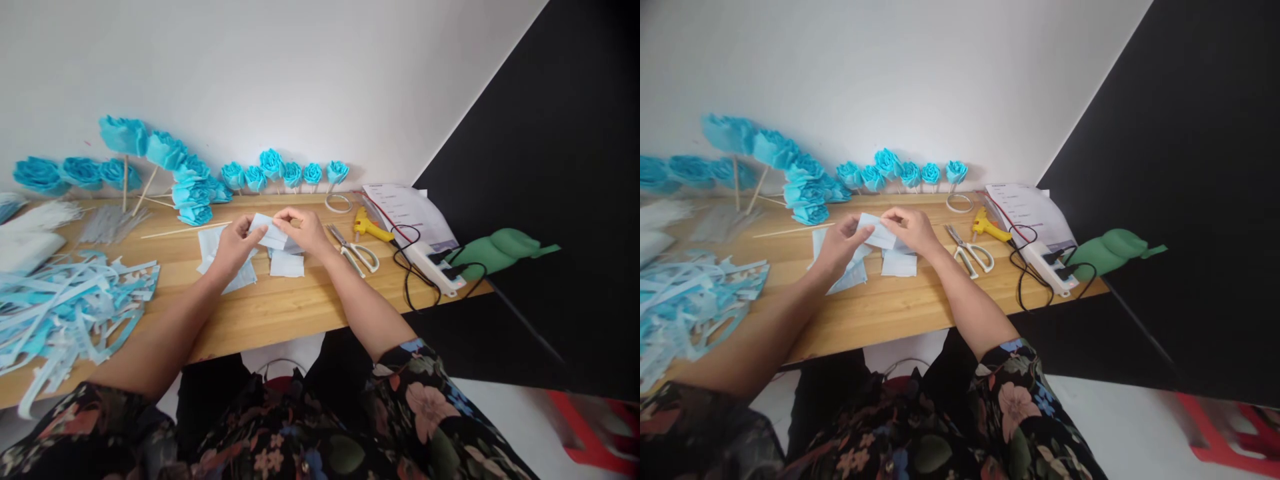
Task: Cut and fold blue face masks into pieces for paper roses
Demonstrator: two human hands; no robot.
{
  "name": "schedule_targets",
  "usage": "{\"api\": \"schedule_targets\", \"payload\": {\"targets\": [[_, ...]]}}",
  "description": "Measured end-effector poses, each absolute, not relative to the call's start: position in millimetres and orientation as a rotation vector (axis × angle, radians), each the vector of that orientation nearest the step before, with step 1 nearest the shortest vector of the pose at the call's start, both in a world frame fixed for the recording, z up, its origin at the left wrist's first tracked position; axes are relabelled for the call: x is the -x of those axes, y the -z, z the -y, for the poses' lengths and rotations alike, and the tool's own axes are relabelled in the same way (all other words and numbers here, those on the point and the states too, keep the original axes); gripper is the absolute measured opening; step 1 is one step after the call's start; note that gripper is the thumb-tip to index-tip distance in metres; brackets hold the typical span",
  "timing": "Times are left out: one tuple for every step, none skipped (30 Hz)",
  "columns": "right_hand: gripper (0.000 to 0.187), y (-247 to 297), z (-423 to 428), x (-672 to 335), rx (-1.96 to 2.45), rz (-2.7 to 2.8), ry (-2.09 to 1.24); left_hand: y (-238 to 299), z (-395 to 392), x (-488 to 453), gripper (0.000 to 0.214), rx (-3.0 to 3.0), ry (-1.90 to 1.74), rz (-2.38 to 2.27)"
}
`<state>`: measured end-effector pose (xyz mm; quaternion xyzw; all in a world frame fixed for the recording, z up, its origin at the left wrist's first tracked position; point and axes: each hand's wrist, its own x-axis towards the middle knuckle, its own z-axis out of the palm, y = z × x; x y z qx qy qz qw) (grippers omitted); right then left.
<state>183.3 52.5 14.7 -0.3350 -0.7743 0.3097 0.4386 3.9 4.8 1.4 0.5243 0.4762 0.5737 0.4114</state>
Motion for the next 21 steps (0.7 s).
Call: {"api": "schedule_targets", "payload": {"targets": [[0.024,-14.8,-51.7,-183.1,0.831,1.942,-0.777,-1.4,-4.4,-3.5,0.032,-1.317,-1.425,-1.219],[0.024,-15.0,-51.4,-183.2,0.834,1.955,-0.782,-1.4,-4.0,-3.2,0.03,-1.315,-1.407,-1.238],[0.024,-15.4,-51.8,-183.8,0.84,1.963,-0.781,-1.4,-3.7,-3.0,0.03,-1.313,-1.396,-1.251],[0.024,-15.8,-53.0,-184.9,0.848,1.965,-0.777,-1.5,-3.5,-3.0,0.029,-1.314,-1.393,-1.258],[0.024,-16.4,-55.1,-186.6,0.858,1.96,-0.768,-1.9,-3.4,-3.3,0.027,-1.316,-1.396,-1.262],[0.025,-17.1,-58.0,-189.0,0.873,1.945,-0.757,-2.4,-3.2,-3.7,0.026,-1.322,-1.398,-1.265],[0.025,-18.1,-61.4,-192.0,0.893,1.92,-0.747,-3.1,-3.1,-4.2,0.024,-1.333,-1.398,-1.265],[0.026,-19.3,-64.9,-195.9,0.916,1.888,-0.742,-3.9,-2.8,-4.7,0.022,-1.347,-1.398,-1.263],[0.026,-20.8,-68.1,-200.4,0.937,1.852,-0.745,-4.8,-2.6,-5.3,0.02,-1.359,-1.399,-1.261],[0.026,-22.5,-70.2,-205.4,0.953,1.829,-0.772,-5.5,-2.3,-5.9,0.019,-1.367,-1.401,-1.259],[0.026,-24.4,-70.8,-210.9,0.961,1.817,-0.817,-6.0,-2.0,-6.4,0.019,-1.369,-1.403,-1.259],[0.026,-26.2,-69.5,-216.4,0.959,1.82,-0.878,-6.0,-1.9,-7.0,0.019,-1.368,-1.407,-1.26],[0.027,-27.5,-66.2,-221.7,0.955,1.84,-0.962,-5.5,-1.8,-7.6,0.02,-1.366,-1.408,-1.262],[0.028,-28.2,-60.9,-226.4,0.956,1.863,-1.057,-4.3,-2.0,-8.3,0.021,-1.366,-1.404,-1.264],[0.03,-27.8,-54.1,-230.0,0.973,1.881,-1.138,-2.5,-2.4,-9.0,0.021,-1.371,-1.395,-1.264],[0.032,-26.1,-46.1,-232.4,1.006,1.907,-1.208,-0.1,-2.9,-9.8,0.02,-1.38,-1.379,-1.263],[0.033,-23.3,-37.8,-233.4,1.038,1.935,-1.242,2.8,-3.7,-10.5,0.018,-1.392,-1.36,-1.262],[0.031,-19.4,-29.7,-232.8,1.07,1.942,-1.218,5.9,-4.7,-11.0,0.016,-1.405,-1.337,-1.259],[0.027,-14.7,-22.3,-230.9,1.1,1.943,-1.165,9.3,-5.7,-11.4,0.015,-1.421,-1.313,-1.254],[0.023,-9.8,-16.0,-227.9,1.127,1.983,-1.114,12.5,-6.9,-11.4,0.018,-1.446,-1.281,-1.246],[0.019,-5.0,-11.1,-224.3,1.168,2.017,-1.029,15.6,-8.0,-11.2,0.022,-1.483,-1.242,-1.235]]}}
